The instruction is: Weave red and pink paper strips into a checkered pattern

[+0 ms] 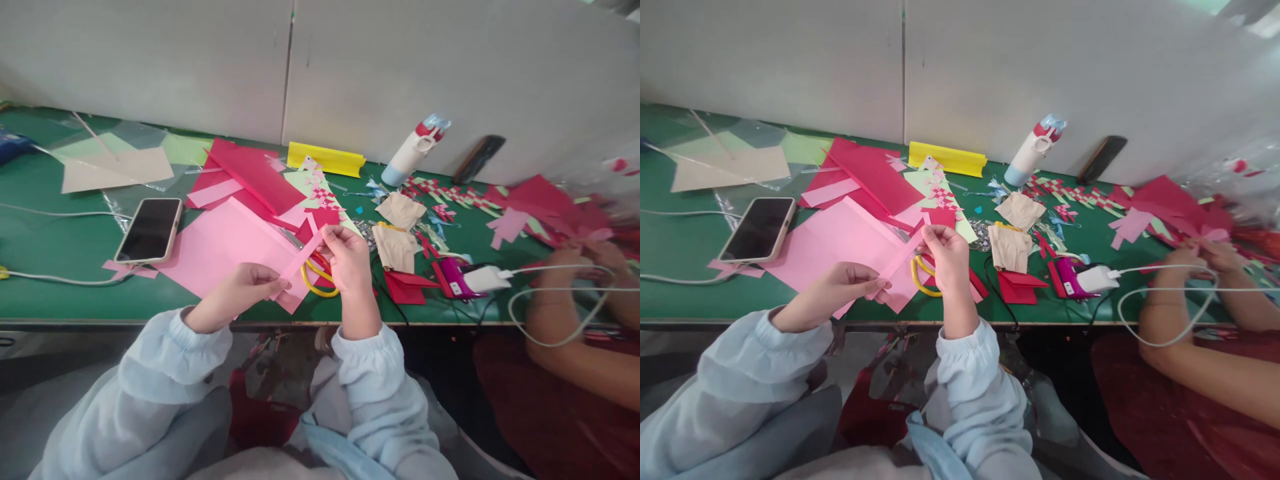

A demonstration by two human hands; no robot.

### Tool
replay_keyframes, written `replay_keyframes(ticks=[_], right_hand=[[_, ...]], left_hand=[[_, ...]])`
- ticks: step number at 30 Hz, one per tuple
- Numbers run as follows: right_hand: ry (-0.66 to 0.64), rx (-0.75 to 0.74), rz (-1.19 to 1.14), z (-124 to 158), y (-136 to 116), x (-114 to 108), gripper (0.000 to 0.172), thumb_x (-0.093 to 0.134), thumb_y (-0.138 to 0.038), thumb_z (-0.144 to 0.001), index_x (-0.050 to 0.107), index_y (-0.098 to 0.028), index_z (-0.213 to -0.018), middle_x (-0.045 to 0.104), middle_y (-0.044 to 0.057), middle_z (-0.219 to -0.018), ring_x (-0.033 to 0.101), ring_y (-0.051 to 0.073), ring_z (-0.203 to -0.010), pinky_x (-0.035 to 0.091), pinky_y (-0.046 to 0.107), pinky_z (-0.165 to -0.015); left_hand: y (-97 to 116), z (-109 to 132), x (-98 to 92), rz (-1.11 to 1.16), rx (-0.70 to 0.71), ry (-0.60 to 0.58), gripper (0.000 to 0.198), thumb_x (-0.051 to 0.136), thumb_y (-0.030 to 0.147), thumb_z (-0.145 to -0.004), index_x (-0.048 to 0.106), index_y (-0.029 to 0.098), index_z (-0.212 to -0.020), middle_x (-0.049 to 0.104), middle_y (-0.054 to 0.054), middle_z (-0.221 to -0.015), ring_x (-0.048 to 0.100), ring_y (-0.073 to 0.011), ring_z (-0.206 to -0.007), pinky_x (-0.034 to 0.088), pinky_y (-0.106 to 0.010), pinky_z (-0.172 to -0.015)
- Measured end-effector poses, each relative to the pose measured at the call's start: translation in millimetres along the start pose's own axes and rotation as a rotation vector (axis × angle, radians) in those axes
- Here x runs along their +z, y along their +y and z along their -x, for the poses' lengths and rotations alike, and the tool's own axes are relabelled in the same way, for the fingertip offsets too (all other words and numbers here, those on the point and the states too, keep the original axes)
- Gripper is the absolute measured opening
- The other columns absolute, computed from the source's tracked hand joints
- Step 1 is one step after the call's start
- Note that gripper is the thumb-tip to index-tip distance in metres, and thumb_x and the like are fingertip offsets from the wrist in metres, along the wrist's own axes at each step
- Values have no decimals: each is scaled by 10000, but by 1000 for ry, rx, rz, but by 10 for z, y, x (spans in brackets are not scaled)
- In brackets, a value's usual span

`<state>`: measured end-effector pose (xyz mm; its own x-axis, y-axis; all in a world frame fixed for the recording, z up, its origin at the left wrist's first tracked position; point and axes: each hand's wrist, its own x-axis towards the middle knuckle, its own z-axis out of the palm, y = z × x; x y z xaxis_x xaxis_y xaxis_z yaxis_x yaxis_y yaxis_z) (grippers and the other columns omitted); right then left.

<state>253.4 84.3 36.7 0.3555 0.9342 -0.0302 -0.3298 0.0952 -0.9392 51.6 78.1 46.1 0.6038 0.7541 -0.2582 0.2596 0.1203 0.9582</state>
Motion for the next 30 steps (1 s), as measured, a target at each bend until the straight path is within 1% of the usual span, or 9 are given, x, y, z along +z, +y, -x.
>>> replay_keyframes(ticks=[5,13,17,20,23,26,30], right_hand=[[19,-44,-28,-29,6,-48,359,854,-434,-590,643,-186,-743,601,-49,-584,571,75,-533,513,219,-578],[60,-40,16,-32,-5,-46,380,845,-467,-568,633,-197,-730,594,-51,-583,567,80,-539,512,228,-576],[72,-45,38,-33,-23,-40,399,841,-485,-550,621,-204,-725,590,-53,-584,561,82,-537,511,231,-566],[85,-54,59,-36,-31,-38,406,830,-498,-554,609,-202,-723,583,-54,-586,554,80,-529,506,233,-557],[93,-56,38,-42,-14,-40,401,838,-478,-554,614,-192,-727,588,-54,-593,559,75,-524,509,231,-565],[96,-46,1,-50,20,-52,382,854,-441,-558,624,-183,-720,594,-54,-578,571,72,-521,516,223,-575],[72,-13,17,-52,35,-85,370,857,-432,-568,640,-174,-718,618,-42,-571,592,80,-531,533,222,-586]], left_hand=[[-18,-11,-18,25,-4,-4,302,692,465,-807,757,170,-813,772,-56,-808,663,-155,-748,485,-247,-692],[-10,-5,-32,27,-18,8,335,702,497,-785,748,167,-823,775,-68,-815,692,-174,-770,512,-264,-702],[1,-5,-35,29,-13,20,352,714,510,-763,739,161,-792,771,-75,-784,697,-177,-748,528,-272,-704],[-8,-12,-42,45,19,21,351,725,506,-751,732,157,-779,763,-71,-753,691,-171,-717,537,-276,-702],[-23,-23,-46,47,47,40,349,727,504,-749,728,155,-754,744,-56,-693,671,-157,-674,535,-268,-688],[-23,-30,-54,21,47,58,351,725,505,-749,721,157,-703,726,-47,-651,652,-147,-646,528,-256,-680],[-26,-30,-143,-45,28,48,343,703,505,-765,720,171,-687,727,-48,-669,656,-161,-673,524,-266,-700]])
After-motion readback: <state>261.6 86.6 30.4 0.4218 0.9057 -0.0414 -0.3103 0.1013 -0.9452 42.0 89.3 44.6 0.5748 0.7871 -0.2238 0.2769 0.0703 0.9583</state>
